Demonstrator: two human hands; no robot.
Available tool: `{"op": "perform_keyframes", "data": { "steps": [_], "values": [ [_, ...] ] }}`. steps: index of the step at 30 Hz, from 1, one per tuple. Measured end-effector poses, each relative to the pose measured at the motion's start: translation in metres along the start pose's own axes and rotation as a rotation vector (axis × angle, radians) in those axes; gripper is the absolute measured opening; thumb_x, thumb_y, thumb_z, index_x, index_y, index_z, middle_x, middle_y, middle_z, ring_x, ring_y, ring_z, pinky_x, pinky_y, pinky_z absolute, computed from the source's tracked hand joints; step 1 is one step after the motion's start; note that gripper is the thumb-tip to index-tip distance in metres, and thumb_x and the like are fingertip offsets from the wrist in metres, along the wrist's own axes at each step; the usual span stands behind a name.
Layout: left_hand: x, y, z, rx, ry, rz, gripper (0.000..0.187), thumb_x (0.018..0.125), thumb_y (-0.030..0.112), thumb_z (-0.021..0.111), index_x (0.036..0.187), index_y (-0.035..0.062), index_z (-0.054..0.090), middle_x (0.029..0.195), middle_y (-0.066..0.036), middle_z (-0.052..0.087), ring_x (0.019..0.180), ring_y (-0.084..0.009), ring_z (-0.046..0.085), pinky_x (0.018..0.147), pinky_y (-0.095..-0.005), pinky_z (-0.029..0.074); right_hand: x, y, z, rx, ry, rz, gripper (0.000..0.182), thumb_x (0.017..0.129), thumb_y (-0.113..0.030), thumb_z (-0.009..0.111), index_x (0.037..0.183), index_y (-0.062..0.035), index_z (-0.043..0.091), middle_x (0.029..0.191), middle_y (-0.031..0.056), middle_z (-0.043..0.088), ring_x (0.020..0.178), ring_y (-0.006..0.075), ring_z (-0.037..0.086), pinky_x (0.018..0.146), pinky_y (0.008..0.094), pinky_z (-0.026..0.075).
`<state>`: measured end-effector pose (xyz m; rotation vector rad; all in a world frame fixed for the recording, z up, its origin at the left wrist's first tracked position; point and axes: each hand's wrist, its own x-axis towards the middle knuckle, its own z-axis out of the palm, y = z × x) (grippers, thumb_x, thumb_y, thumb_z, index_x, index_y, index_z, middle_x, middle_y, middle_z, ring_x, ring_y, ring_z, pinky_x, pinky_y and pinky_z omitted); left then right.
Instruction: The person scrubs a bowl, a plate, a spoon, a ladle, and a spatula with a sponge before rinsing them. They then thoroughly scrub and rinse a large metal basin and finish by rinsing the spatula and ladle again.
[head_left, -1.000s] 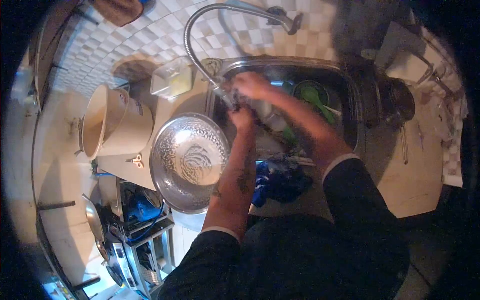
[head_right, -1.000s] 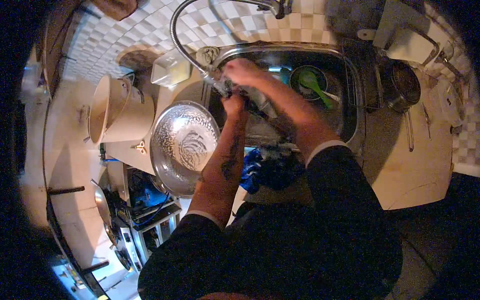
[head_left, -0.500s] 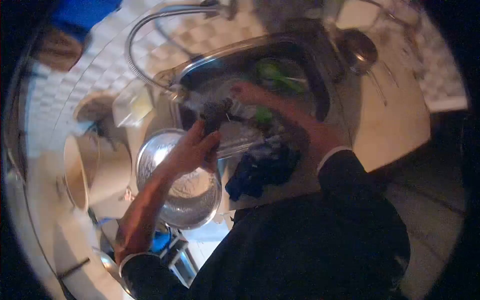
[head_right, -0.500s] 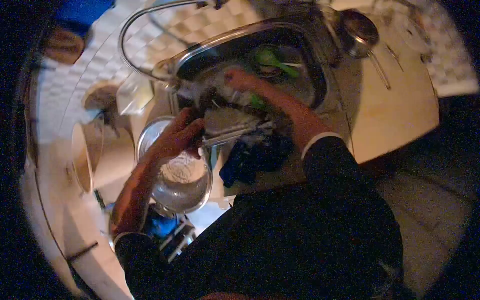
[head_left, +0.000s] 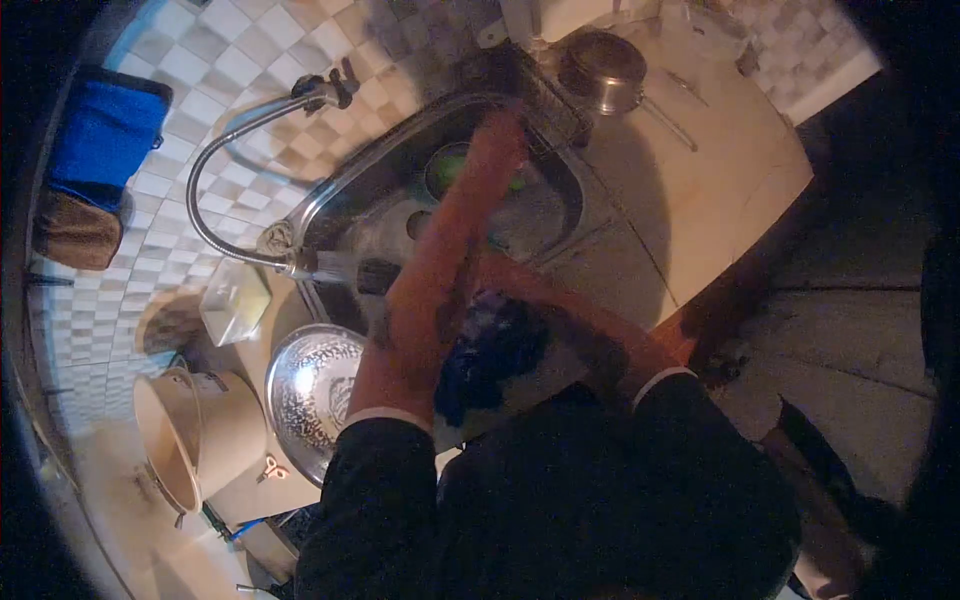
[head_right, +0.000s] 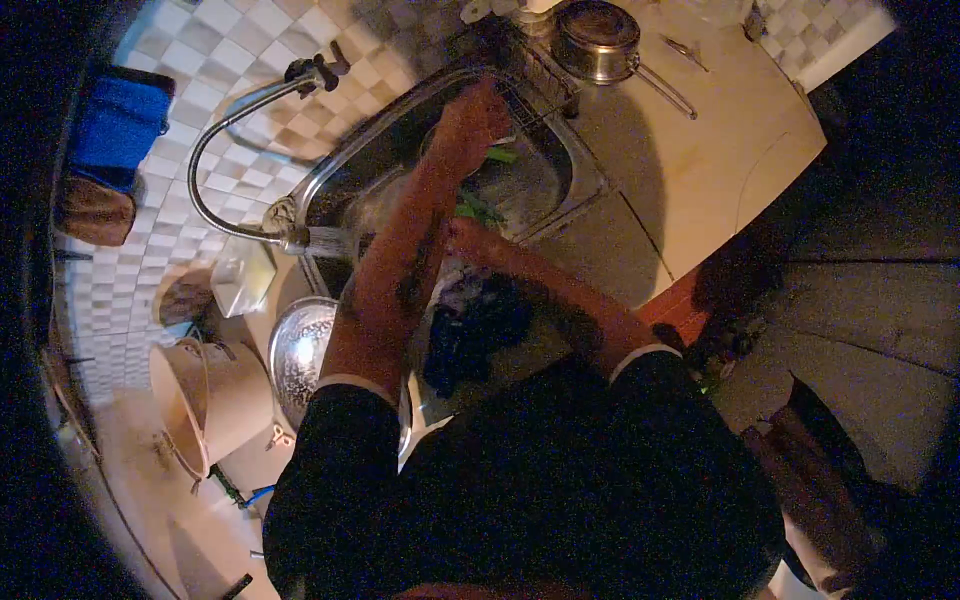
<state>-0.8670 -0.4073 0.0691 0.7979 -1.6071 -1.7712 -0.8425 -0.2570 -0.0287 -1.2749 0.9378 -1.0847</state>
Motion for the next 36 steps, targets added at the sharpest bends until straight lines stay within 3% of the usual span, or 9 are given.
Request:
{"op": "perform_keyframes", "data": {
  "steps": [2, 4, 10, 12, 15, 23, 28, 32, 36],
  "values": [
    [-0.045, 0.015, 0.005, 0.142, -0.052, -0.112, 0.036, 0.090, 0.032, 0.062, 0.111, 0.0036, 0.058, 0.103, -0.011, 0.063, 0.093, -0.0281, 0.061, 0.082, -0.0393, 0.050, -0.018, -0.051, -0.013, 0.031, 0.045, 0.405, 0.044, 0.092, -0.033, 0.059, 0.124, -0.0023, 0.056, 0.105, 0.0116, 0.066, 0.101, 0.0211, 0.059, 0.090, 0.0354, 0.047],
    [-0.069, 0.026, -0.024, 0.525, -0.151, -0.183, 0.039, 0.090, 0.030, 0.061, 0.117, 0.0018, 0.057, 0.110, -0.016, 0.063, 0.099, -0.0302, 0.062, 0.085, -0.0391, 0.050, -0.021, -0.014, -0.027, -0.615, 0.077, -0.182, 0.043, 0.091, -0.031, 0.060, 0.123, -0.0028, 0.057, 0.103, 0.0093, 0.066, 0.094, 0.0189, 0.060, 0.086, 0.0338, 0.048],
    [-0.186, -0.035, -0.230, 1.485, -0.055, -0.484, 0.032, 0.091, 0.019, 0.053, 0.119, 0.0035, 0.059, 0.117, -0.022, 0.061, 0.106, -0.0352, 0.061, 0.090, -0.0419, 0.048, 0.012, -0.033, 0.008, 0.059, -0.094, 0.241, 0.038, 0.089, -0.033, 0.063, 0.111, -0.0023, 0.063, 0.094, 0.0055, 0.067, 0.081, 0.0155, 0.061, 0.078, 0.0304, 0.050],
    [-0.221, 0.024, -0.194, 1.389, 0.188, -0.306, 0.030, 0.091, 0.018, 0.052, 0.117, 0.0056, 0.061, 0.116, -0.020, 0.062, 0.107, -0.0357, 0.060, 0.091, -0.0433, 0.048, 0.028, -0.038, 0.028, -0.023, -0.142, 0.209, 0.035, 0.089, -0.033, 0.064, 0.106, -0.0027, 0.065, 0.091, 0.0052, 0.068, 0.080, 0.0145, 0.060, 0.076, 0.0303, 0.050],
    [-0.258, 0.023, -0.226, 1.435, -0.169, -0.363, 0.035, 0.086, 0.021, 0.057, 0.119, 0.0074, 0.060, 0.113, -0.021, 0.062, 0.107, -0.0380, 0.059, 0.093, -0.0431, 0.046, 0.067, -0.038, 0.069, -0.031, -0.229, 0.299, 0.030, 0.089, -0.031, 0.063, 0.101, -0.0041, 0.067, 0.088, 0.0049, 0.068, 0.079, 0.0123, 0.060, 0.073, 0.0303, 0.049],
    [-0.484, 0.074, -0.297, 1.398, 0.659, -0.365, 0.044, 0.090, 0.037, 0.056, 0.120, 0.0035, 0.056, 0.113, -0.025, 0.061, 0.108, -0.0417, 0.057, 0.091, -0.0432, 0.047, 0.191, -0.039, 0.154, -0.381, -0.297, 0.351, 0.037, 0.086, -0.040, 0.064, 0.100, -0.0059, 0.067, 0.080, 0.0112, 0.068, 0.065, 0.0218, 0.062, 0.061, 0.0379, 0.051],
    [-0.571, 0.059, -0.248, 0.802, 0.912, -0.901, 0.040, 0.087, 0.027, 0.062, 0.114, -0.0026, 0.059, 0.106, -0.019, 0.065, 0.096, -0.0278, 0.062, 0.079, -0.0375, 0.051, 0.196, -0.030, 0.182, -0.920, 0.073, -0.048, 0.035, 0.087, -0.037, 0.057, 0.099, -0.0046, 0.064, 0.097, 0.0214, 0.065, 0.086, 0.0380, 0.063, 0.075, 0.0493, 0.051],
    [-0.572, 0.035, -0.245, 0.310, 0.890, -0.475, 0.037, 0.085, 0.020, 0.063, 0.114, -0.0026, 0.057, 0.109, -0.016, 0.064, 0.095, -0.0246, 0.061, 0.079, -0.0351, 0.049, 0.194, -0.012, 0.152, -1.115, -0.314, -0.488, 0.039, 0.093, -0.038, 0.048, 0.108, -0.0048, 0.060, 0.094, 0.0196, 0.063, 0.090, 0.0373, 0.061, 0.079, 0.0447, 0.049],
    [-0.544, 0.029, -0.271, 0.625, 0.692, -0.135, 0.033, 0.080, 0.011, 0.059, 0.109, -0.0020, 0.052, 0.094, -0.012, 0.061, 0.085, -0.0234, 0.058, 0.077, -0.0350, 0.047, 0.155, -0.093, 0.144, 0.468, -0.105, 0.372, 0.051, 0.098, -0.047, 0.038, 0.113, -0.0040, 0.060, 0.099, 0.0131, 0.065, 0.093, 0.0270, 0.060, 0.086, 0.0397, 0.046]
  ]
}}
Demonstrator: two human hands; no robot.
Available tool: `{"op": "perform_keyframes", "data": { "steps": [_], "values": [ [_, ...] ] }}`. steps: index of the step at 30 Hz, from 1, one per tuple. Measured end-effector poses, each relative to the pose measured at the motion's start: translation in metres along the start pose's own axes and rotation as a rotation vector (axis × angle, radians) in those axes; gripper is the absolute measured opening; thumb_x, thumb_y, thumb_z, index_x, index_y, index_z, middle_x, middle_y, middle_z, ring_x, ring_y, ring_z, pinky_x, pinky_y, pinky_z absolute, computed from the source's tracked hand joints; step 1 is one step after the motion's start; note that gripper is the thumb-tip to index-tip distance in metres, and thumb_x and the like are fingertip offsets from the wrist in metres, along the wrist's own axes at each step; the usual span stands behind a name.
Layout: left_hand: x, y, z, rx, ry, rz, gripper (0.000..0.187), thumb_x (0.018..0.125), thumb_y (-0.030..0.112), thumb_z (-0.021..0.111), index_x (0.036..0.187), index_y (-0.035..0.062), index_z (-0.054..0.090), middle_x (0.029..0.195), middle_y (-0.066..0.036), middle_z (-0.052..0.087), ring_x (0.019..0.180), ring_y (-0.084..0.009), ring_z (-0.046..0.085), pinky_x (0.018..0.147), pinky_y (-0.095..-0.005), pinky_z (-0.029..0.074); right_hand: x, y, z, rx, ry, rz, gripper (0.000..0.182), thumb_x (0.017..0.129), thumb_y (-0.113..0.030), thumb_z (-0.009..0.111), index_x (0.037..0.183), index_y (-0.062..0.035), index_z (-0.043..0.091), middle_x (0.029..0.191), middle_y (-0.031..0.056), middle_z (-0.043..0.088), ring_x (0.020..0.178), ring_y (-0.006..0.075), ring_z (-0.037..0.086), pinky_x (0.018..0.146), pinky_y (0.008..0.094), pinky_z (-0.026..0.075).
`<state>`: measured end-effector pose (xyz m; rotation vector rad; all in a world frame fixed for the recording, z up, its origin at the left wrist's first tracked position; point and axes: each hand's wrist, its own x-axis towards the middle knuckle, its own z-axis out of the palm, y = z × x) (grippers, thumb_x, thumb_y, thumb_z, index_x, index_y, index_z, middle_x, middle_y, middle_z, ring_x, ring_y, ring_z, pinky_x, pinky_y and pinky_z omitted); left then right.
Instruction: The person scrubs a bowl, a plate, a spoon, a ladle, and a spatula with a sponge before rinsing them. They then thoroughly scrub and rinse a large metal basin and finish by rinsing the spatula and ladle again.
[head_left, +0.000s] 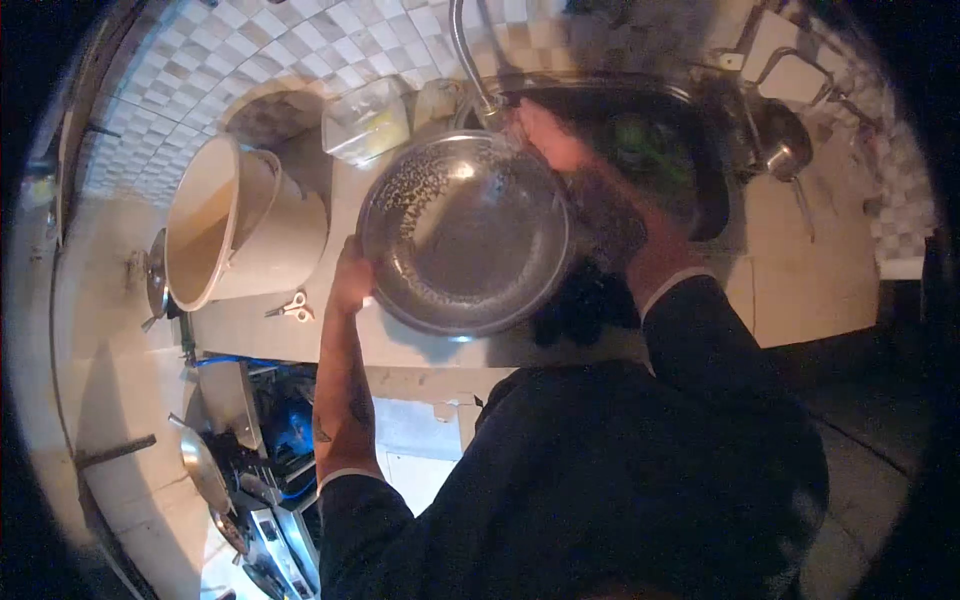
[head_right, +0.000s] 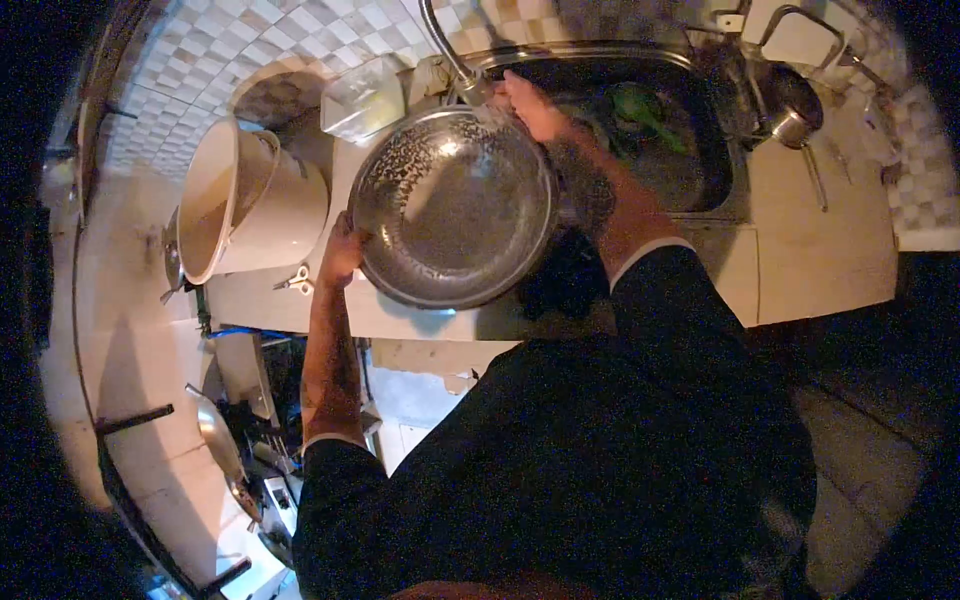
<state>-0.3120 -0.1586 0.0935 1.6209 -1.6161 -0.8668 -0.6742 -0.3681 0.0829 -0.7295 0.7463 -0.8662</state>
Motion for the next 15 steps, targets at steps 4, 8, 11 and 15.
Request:
{"op": "perform_keyframes", "data": {
  "steps": [4, 8, 11, 15],
  "values": [
    [0.044, 0.076, 0.014, -0.182, -0.048, -0.353, 0.030, 0.080, 0.009, 0.055, 0.107, -0.0009, 0.048, 0.096, -0.012, 0.057, 0.089, -0.0216, 0.056, 0.075, -0.0349, 0.047, -0.029, -0.032, -0.048, -0.494, -0.289, 0.283, 0.055, 0.096, -0.048, 0.041, 0.128, -0.0044, 0.053, 0.121, 0.0128, 0.060, 0.107, 0.0211, 0.057, 0.091, 0.0359, 0.046],
    [0.095, 0.059, 0.046, 0.018, -0.046, 0.051, 0.038, 0.089, 0.017, 0.051, 0.120, -0.0037, 0.046, 0.109, -0.020, 0.061, 0.096, -0.0331, 0.061, 0.083, -0.0400, 0.049, -0.094, -0.016, -0.134, -1.495, -0.295, -0.681, 0.044, 0.090, -0.026, 0.060, 0.129, -0.0085, 0.051, 0.124, 0.0127, 0.058, 0.111, 0.0209, 0.056, 0.092, 0.0375, 0.046],
    [0.137, 0.060, 0.075, 0.038, -0.018, -0.048, 0.040, 0.091, 0.023, 0.052, 0.121, -0.0027, 0.049, 0.116, -0.024, 0.060, 0.107, -0.0375, 0.059, 0.088, -0.0411, 0.047, -0.163, -0.029, -0.114, -1.609, -0.162, -0.380, 0.045, 0.086, -0.019, 0.063, 0.129, -0.0098, 0.051, 0.123, 0.0124, 0.058, 0.111, 0.0229, 0.056, 0.092, 0.0387, 0.046],
    [0.180, 0.035, 0.146, 0.030, 0.162, -0.165, 0.040, 0.092, 0.028, 0.054, 0.117, -0.0024, 0.053, 0.114, -0.023, 0.060, 0.107, -0.0339, 0.059, 0.089, -0.0401, 0.046, -0.195, -0.036, -0.059, -0.583, 0.268, -0.252, 0.044, 0.086, -0.017, 0.056, 0.128, -0.0038, 0.049, 0.121, 0.0178, 0.057, 0.111, 0.0324, 0.054, 0.096, 0.0441, 0.041]
  ]
}}
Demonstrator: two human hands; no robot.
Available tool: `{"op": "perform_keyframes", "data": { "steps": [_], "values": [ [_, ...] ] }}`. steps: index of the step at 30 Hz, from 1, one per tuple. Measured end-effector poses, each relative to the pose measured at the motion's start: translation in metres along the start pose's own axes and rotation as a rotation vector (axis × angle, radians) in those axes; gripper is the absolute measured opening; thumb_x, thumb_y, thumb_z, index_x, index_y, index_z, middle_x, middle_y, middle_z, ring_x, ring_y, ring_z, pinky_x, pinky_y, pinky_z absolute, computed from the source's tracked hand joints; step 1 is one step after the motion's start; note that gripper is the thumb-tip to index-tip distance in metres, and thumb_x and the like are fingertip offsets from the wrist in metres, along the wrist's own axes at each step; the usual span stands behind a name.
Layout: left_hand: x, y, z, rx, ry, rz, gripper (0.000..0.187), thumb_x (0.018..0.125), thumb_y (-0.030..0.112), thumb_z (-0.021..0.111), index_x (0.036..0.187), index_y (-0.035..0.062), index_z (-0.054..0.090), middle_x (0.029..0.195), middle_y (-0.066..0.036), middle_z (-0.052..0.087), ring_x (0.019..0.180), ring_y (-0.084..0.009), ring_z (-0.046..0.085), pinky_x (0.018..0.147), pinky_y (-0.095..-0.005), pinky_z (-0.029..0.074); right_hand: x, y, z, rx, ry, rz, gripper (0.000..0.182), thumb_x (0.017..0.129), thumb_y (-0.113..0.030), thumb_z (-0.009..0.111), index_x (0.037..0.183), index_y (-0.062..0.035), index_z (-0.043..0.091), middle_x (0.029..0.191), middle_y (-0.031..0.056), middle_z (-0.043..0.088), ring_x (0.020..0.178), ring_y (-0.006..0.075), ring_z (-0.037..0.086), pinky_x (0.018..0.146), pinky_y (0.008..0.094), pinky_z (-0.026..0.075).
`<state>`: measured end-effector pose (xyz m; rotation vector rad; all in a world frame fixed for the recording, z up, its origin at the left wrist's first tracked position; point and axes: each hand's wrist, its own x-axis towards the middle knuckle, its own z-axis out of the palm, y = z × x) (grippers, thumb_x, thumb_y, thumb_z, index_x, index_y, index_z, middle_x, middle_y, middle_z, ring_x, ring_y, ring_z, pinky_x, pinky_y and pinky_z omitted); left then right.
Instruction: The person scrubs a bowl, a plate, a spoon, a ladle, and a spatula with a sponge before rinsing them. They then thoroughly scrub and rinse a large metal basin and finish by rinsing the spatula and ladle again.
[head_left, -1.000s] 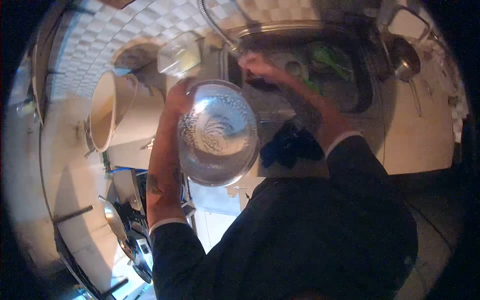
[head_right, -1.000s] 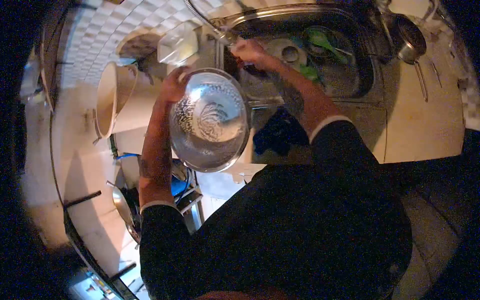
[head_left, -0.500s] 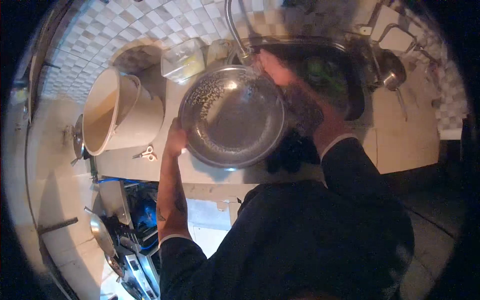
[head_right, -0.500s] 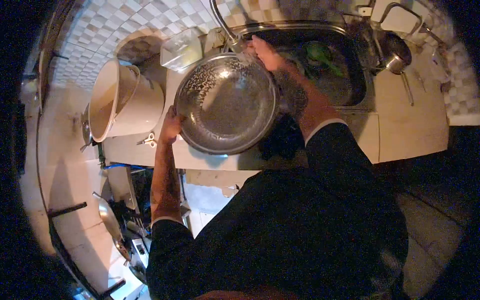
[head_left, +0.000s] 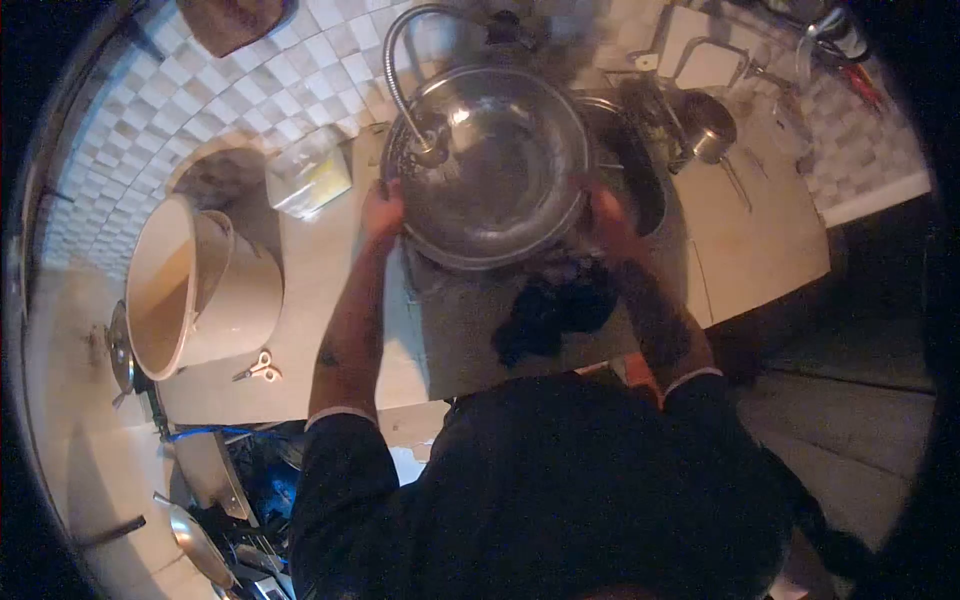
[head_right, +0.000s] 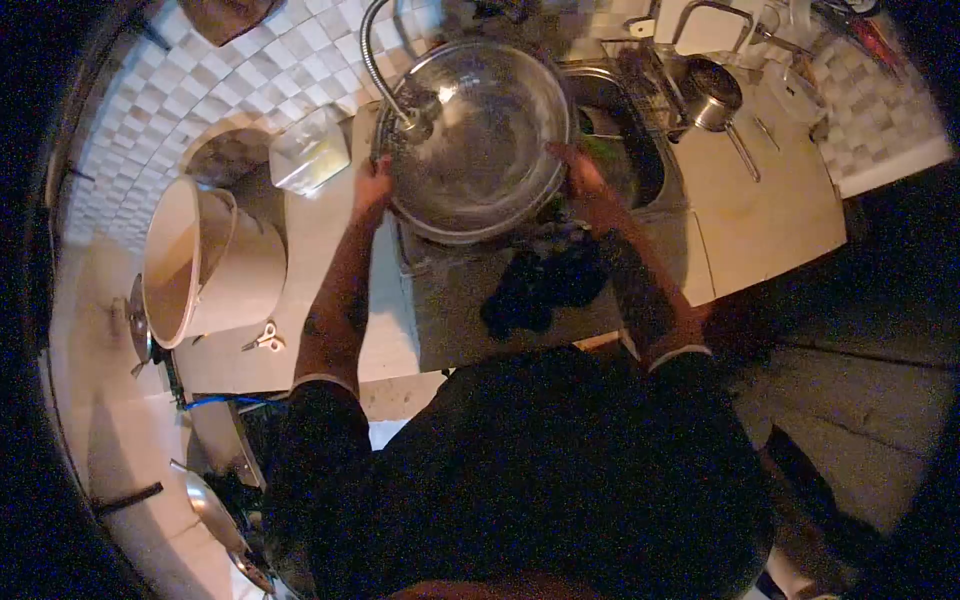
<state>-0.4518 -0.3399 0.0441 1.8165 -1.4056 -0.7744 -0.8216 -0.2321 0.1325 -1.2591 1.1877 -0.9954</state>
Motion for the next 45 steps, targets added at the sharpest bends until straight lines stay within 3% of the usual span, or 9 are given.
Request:
{"op": "perform_keyframes", "data": {
  "steps": [1, 9, 14, 17, 20, 25, 27, 39, 45],
  "values": [
    [-0.001, 0.002, 0.019, -0.139, -0.028, -0.015, 0.041, 0.091, 0.029, 0.055, 0.117, -0.0034, 0.053, 0.113, -0.021, 0.061, 0.106, -0.0326, 0.059, 0.089, -0.0396, 0.046, -0.009, -0.005, 0.012, 0.488, 0.205, 0.133, 0.043, 0.086, -0.014, 0.053, 0.128, -0.0008, 0.048, 0.120, 0.0204, 0.056, 0.111, 0.0358, 0.053, 0.099, 0.0464, 0.038],
    [-0.074, 0.003, 0.149, -0.558, -0.038, 0.119, 0.032, 0.085, 0.014, 0.062, 0.113, 0.0009, 0.056, 0.103, -0.012, 0.062, 0.094, -0.0249, 0.058, 0.081, -0.0358, 0.048, -0.032, 0.055, 0.034, -1.011, 0.059, -0.046, 0.052, 0.082, -0.002, 0.050, 0.134, -0.0004, 0.043, 0.121, 0.0241, 0.055, 0.113, 0.0434, 0.050, 0.101, 0.0508, 0.036],
    [-0.013, -0.033, 0.122, -0.196, -0.073, 0.258, 0.035, 0.081, 0.023, 0.067, 0.102, -0.0042, 0.062, 0.091, -0.020, 0.065, 0.082, -0.0305, 0.063, 0.079, -0.0395, 0.049, -0.024, 0.107, 0.044, -0.360, 0.480, -0.377, 0.040, 0.076, -0.006, 0.057, 0.116, -0.0055, 0.053, 0.109, 0.0207, 0.056, 0.095, 0.0372, 0.053, 0.087, 0.0492, 0.041],
    [-0.041, 0.001, 0.109, -0.730, 0.032, 0.032, 0.040, 0.082, 0.028, 0.068, 0.103, -0.0051, 0.063, 0.094, -0.024, 0.065, 0.088, -0.0331, 0.063, 0.080, -0.0411, 0.049, -0.032, 0.116, 0.039, -1.281, 0.369, -0.540, 0.043, 0.079, -0.007, 0.056, 0.121, -0.0032, 0.047, 0.109, 0.0208, 0.056, 0.097, 0.0352, 0.054, 0.088, 0.0477, 0.041],
    [-0.105, 0.051, 0.116, -1.110, -0.076, -0.203, 0.039, 0.084, 0.023, 0.066, 0.113, -0.0015, 0.059, 0.109, -0.020, 0.062, 0.102, -0.0303, 0.061, 0.083, -0.0391, 0.048, -0.028, 0.087, 0.059, -1.009, 0.346, -0.314, 0.039, 0.083, -0.010, 0.055, 0.122, -0.0026, 0.047, 0.112, 0.0210, 0.055, 0.099, 0.0373, 0.054, 0.089, 0.0470, 0.043],
    [-0.107, -0.012, 0.179, -0.244, -0.162, 0.242, 0.049, 0.082, 0.018, 0.065, 0.125, 0.0026, 0.049, 0.111, -0.014, 0.061, 0.099, -0.0242, 0.059, 0.084, -0.0364, 0.048, -0.010, 0.066, 0.056, 0.049, 0.490, 0.206, 0.028, 0.084, -0.010, 0.060, 0.111, -0.0029, 0.057, 0.108, 0.0203, 0.057, 0.100, 0.0354, 0.058, 0.085, 0.0436, 0.048],
    [-0.080, 0.018, 0.124, -0.841, -0.252, -0.090, 0.044, 0.080, 0.014, 0.063, 0.121, 0.0037, 0.052, 0.113, -0.015, 0.061, 0.095, -0.0279, 0.061, 0.081, -0.0369, 0.050, -0.017, 0.043, 0.039, 0.325, 0.516, 0.328, 0.030, 0.082, -0.013, 0.066, 0.109, -0.0018, 0.058, 0.104, 0.0191, 0.060, 0.099, 0.0308, 0.061, 0.082, 0.0406, 0.051],
    [-0.085, 0.080, -0.010, -0.793, -0.319, -0.280, 0.055, 0.080, 0.011, 0.062, 0.131, 0.0082, 0.042, 0.118, -0.011, 0.057, 0.107, -0.0267, 0.054, 0.093, -0.0389, 0.045, -0.033, 0.042, -0.006, -0.847, -0.075, -0.117, 0.036, 0.092, -0.019, 0.055, 0.121, 0.0016, 0.047, 0.121, 0.0208, 0.054, 0.106, 0.0314, 0.058, 0.089, 0.0410, 0.052],
    [-0.119, 0.106, -0.069, -0.450, -0.089, 0.292, 0.071, 0.076, 0.006, 0.063, 0.140, 0.0015, 0.033, 0.142, -0.021, 0.032, 0.125, -0.0328, 0.040, 0.101, -0.0383, 0.038, 0.039, 0.161, 0.055, -0.239, -0.165, -0.239, 0.034, 0.092, -0.020, 0.052, 0.123, -0.0043, 0.052, 0.113, 0.0166, 0.061, 0.096, 0.0348, 0.062, 0.089, 0.0461, 0.049]
  ]
}}
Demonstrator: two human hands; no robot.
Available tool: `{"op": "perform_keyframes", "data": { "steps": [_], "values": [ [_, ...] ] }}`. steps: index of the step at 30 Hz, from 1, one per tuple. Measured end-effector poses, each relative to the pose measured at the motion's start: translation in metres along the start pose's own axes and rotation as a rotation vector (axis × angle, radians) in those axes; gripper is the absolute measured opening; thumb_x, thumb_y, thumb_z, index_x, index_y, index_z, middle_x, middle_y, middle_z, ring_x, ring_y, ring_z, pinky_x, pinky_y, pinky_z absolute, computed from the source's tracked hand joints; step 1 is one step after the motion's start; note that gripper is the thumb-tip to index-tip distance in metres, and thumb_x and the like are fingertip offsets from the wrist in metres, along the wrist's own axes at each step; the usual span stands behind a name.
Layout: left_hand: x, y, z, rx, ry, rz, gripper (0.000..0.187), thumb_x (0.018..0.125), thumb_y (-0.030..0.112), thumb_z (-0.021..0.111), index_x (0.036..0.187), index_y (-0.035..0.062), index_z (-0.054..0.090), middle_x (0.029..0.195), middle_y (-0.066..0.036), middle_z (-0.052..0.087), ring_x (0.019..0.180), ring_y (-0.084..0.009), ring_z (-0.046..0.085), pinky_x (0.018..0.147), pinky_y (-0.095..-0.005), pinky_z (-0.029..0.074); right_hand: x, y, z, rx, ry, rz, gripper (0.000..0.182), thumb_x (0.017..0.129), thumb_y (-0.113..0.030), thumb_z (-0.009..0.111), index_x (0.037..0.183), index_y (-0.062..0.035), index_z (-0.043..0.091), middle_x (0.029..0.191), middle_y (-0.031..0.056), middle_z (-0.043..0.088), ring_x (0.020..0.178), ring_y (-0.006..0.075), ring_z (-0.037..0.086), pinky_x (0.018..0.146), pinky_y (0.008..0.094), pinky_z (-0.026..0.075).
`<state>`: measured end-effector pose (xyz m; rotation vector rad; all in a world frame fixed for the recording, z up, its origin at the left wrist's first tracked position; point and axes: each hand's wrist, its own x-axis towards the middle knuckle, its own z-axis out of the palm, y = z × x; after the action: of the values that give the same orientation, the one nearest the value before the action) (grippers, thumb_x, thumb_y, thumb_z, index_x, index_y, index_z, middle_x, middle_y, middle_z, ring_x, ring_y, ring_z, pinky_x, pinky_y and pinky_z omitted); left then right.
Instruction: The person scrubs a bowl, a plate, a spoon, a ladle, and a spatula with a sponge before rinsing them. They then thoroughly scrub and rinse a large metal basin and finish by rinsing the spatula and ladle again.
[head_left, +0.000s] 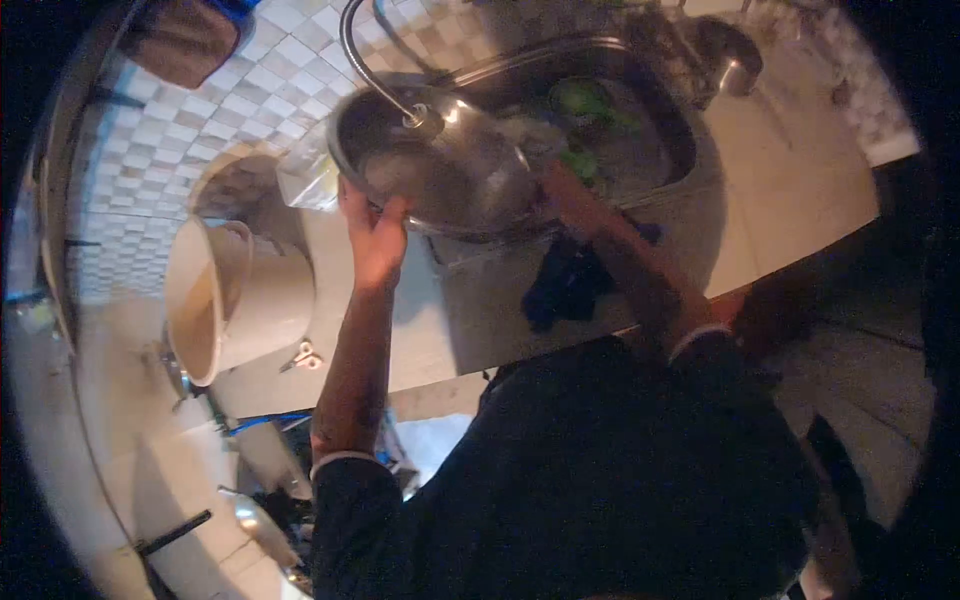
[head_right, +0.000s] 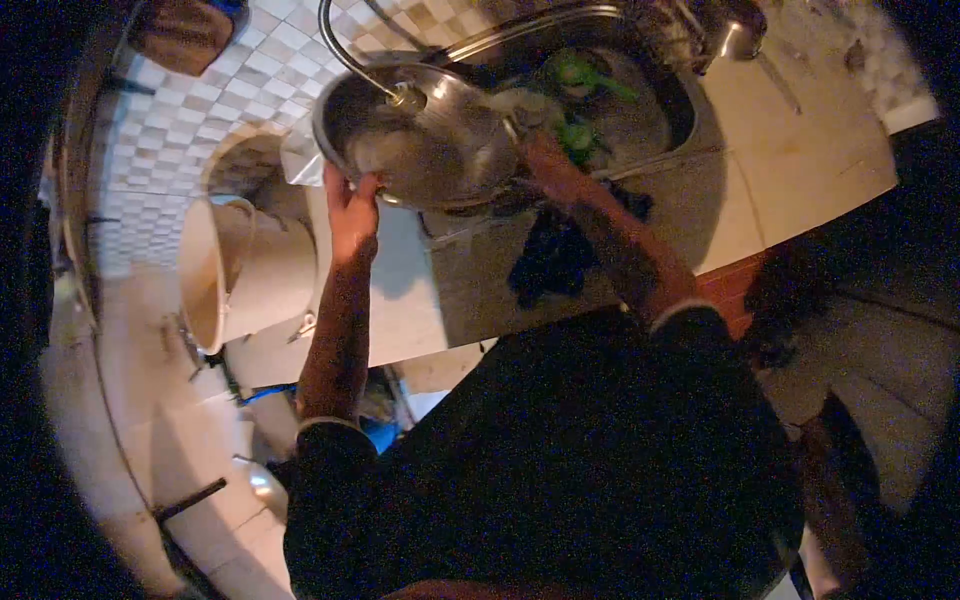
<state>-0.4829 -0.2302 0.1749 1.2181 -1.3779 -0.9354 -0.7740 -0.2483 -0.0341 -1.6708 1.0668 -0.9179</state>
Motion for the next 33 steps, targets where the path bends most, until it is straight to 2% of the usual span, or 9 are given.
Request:
{"op": "perform_keyframes", "data": {
  "steps": [3, 6, 13, 17, 20, 22, 26, 31, 33],
  "values": [
    [-0.016, 0.036, -0.005, 0.741, 0.006, 0.362, 0.083, 0.075, 0.009, 0.065, 0.146, 0.0029, 0.024, 0.152, -0.025, 0.008, 0.139, -0.0391, 0.018, 0.112, -0.0431, 0.022, 0.048, -0.058, 0.023, 0.255, -0.067, 0.114, 0.034, 0.091, -0.022, 0.053, 0.120, -0.0046, 0.055, 0.109, 0.0168, 0.063, 0.096, 0.0327, 0.062, 0.086, 0.0448, 0.048],
    [-0.034, 0.059, 0.015, 0.695, -0.004, 0.424, 0.090, 0.074, 0.010, 0.068, 0.149, 0.0057, 0.019, 0.152, -0.028, 0.003, 0.143, -0.0410, 0.005, 0.115, -0.0449, 0.009, 0.118, -0.034, 0.071, 0.184, -0.036, 0.028, 0.033, 0.091, -0.024, 0.053, 0.116, -0.0033, 0.058, 0.105, 0.0176, 0.064, 0.093, 0.0316, 0.062, 0.084, 0.0435, 0.049],
    [-0.064, 0.050, 0.026, 0.397, 0.100, 0.174, 0.085, 0.080, -0.001, 0.066, 0.149, 0.0060, 0.016, 0.150, -0.021, 0.018, 0.137, -0.0310, 0.025, 0.109, -0.0421, 0.027, 0.176, -0.014, 0.088, -0.095, 0.251, 0.170, 0.033, 0.088, -0.025, 0.052, 0.104, 0.0012, 0.064, 0.092, 0.0194, 0.067, 0.082, 0.0317, 0.064, 0.078, 0.0413, 0.052],
    [-0.056, -0.016, -0.024, 0.174, 0.133, 0.144, 0.072, 0.086, -0.005, 0.057, 0.146, 0.0067, 0.020, 0.139, -0.014, 0.039, 0.124, -0.0249, 0.042, 0.097, -0.0344, 0.041, 0.141, 0.000, 0.043, 0.607, 0.167, -0.122, 0.029, 0.089, -0.018, 0.052, 0.109, -0.0005, 0.062, 0.104, 0.0160, 0.065, 0.095, 0.0286, 0.061, 0.090, 0.0376, 0.047],
    [-0.026, -0.056, -0.058, 0.106, 0.017, 0.098, 0.064, 0.086, -0.002, 0.054, 0.143, 0.0032, 0.025, 0.132, -0.014, 0.045, 0.116, -0.0252, 0.047, 0.094, -0.0336, 0.043, 0.092, 0.003, -0.027, -0.160, 0.119, -0.672, 0.039, 0.086, -0.007, 0.055, 0.125, -0.0035, 0.053, 0.127, 0.0137, 0.056, 0.116, 0.0270, 0.053, 0.101, 0.0426, 0.039],
    [-0.004, -0.061, -0.052, -0.052, -0.080, 0.076, 0.066, 0.084, 0.004, 0.056, 0.142, -0.0015, 0.025, 0.127, -0.017, 0.047, 0.115, -0.0239, 0.047, 0.100, -0.0356, 0.038, 0.065, 0.027, -0.041, -0.192, -0.082, -0.408, 0.059, 0.077, -0.004, 0.063, 0.132, -0.0074, 0.045, 0.131, 0.0151, 0.050, 0.119, 0.0335, 0.050, 0.104, 0.0461, 0.035],
    [0.052, -0.064, -0.024, 1.034, 0.152, 0.450, 0.066, 0.085, 0.019, 0.066, 0.139, 0.0017, 0.032, 0.117, -0.014, 0.053, 0.105, -0.0214, 0.052, 0.096, -0.0369, 0.041, 0.002, 0.027, -0.057, -0.640, -0.151, -0.280, 0.058, 0.075, -0.006, 0.063, 0.131, -0.0079, 0.047, 0.120, 0.0189, 0.055, 0.114, 0.0398, 0.052, 0.104, 0.0490, 0.034],
    [0.121, -0.098, 0.047, -0.404, -0.093, -0.038, 0.040, 0.094, 0.018, 0.057, 0.129, 0.0029, 0.046, 0.117, -0.012, 0.053, 0.103, -0.0224, 0.053, 0.090, -0.0332, 0.044, -0.048, -0.052, -0.051, -0.790, -0.065, 0.051, 0.056, 0.080, -0.011, 0.060, 0.134, -0.0067, 0.042, 0.112, 0.0232, 0.060, 0.111, 0.0432, 0.053, 0.099, 0.0502, 0.036],
    [0.092, -0.061, 0.077, -0.280, -0.111, -0.059, 0.040, 0.096, 0.031, 0.050, 0.127, 0.0053, 0.049, 0.114, -0.008, 0.054, 0.101, -0.0200, 0.052, 0.086, -0.0307, 0.044, -0.053, -0.047, -0.039, -0.830, 0.071, 0.027, 0.062, 0.082, -0.013, 0.059, 0.139, -0.0052, 0.034, 0.109, 0.0250, 0.060, 0.105, 0.0444, 0.055, 0.094, 0.0508, 0.039]
  ]
}}
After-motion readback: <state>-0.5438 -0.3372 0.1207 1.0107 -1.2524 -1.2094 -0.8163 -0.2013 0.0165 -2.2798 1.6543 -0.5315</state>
